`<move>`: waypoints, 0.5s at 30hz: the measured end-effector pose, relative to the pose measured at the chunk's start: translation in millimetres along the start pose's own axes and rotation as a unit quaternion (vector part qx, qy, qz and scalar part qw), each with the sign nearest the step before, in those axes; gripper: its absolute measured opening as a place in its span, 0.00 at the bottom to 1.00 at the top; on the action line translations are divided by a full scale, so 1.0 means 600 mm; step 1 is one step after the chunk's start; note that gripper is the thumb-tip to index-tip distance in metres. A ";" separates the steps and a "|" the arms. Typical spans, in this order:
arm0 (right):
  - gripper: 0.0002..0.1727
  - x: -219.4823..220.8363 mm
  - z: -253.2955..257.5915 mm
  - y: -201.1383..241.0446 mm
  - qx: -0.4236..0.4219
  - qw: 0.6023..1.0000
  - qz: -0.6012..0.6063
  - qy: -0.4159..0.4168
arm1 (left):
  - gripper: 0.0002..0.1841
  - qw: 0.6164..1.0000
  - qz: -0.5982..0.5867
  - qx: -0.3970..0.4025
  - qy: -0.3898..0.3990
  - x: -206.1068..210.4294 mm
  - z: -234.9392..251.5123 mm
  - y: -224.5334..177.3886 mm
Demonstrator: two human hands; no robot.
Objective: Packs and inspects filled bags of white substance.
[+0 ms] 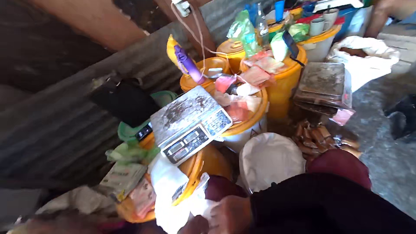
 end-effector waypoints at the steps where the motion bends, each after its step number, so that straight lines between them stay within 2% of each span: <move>1: 0.06 0.015 -0.011 0.018 -0.022 0.999 -0.025 0.021 | 0.10 0.998 -0.019 -0.050 0.030 -0.002 0.003 -0.003; 3: 0.14 0.053 -0.023 0.030 0.001 0.996 -0.040 0.085 | 0.10 0.992 -0.054 -0.102 0.054 0.002 0.012 0.013; 4: 0.16 0.069 -0.024 0.027 0.033 0.992 -0.031 0.122 | 0.10 0.992 -0.057 -0.097 0.049 0.008 0.016 0.030; 8: 0.12 0.090 -0.004 0.025 0.120 0.964 -0.037 0.232 | 0.10 0.982 -0.074 -0.149 0.089 0.018 0.016 0.054; 12: 0.03 0.079 0.010 0.038 0.064 0.983 -0.091 0.148 | 0.11 0.971 -0.083 -0.192 0.116 0.021 0.015 0.065; 15: 0.02 0.076 0.002 0.028 0.022 0.988 -0.051 0.143 | 0.07 0.960 -0.181 -0.210 0.040 0.026 0.003 0.090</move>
Point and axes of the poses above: each hand's wrist, its own z-axis towards the middle knuckle, its own x-axis out of the palm, y = z × x, the point moved 10 cm from there along z, towards the middle knuckle, and after that the axes turned 5 degrees about x, right-handed, at the moved point
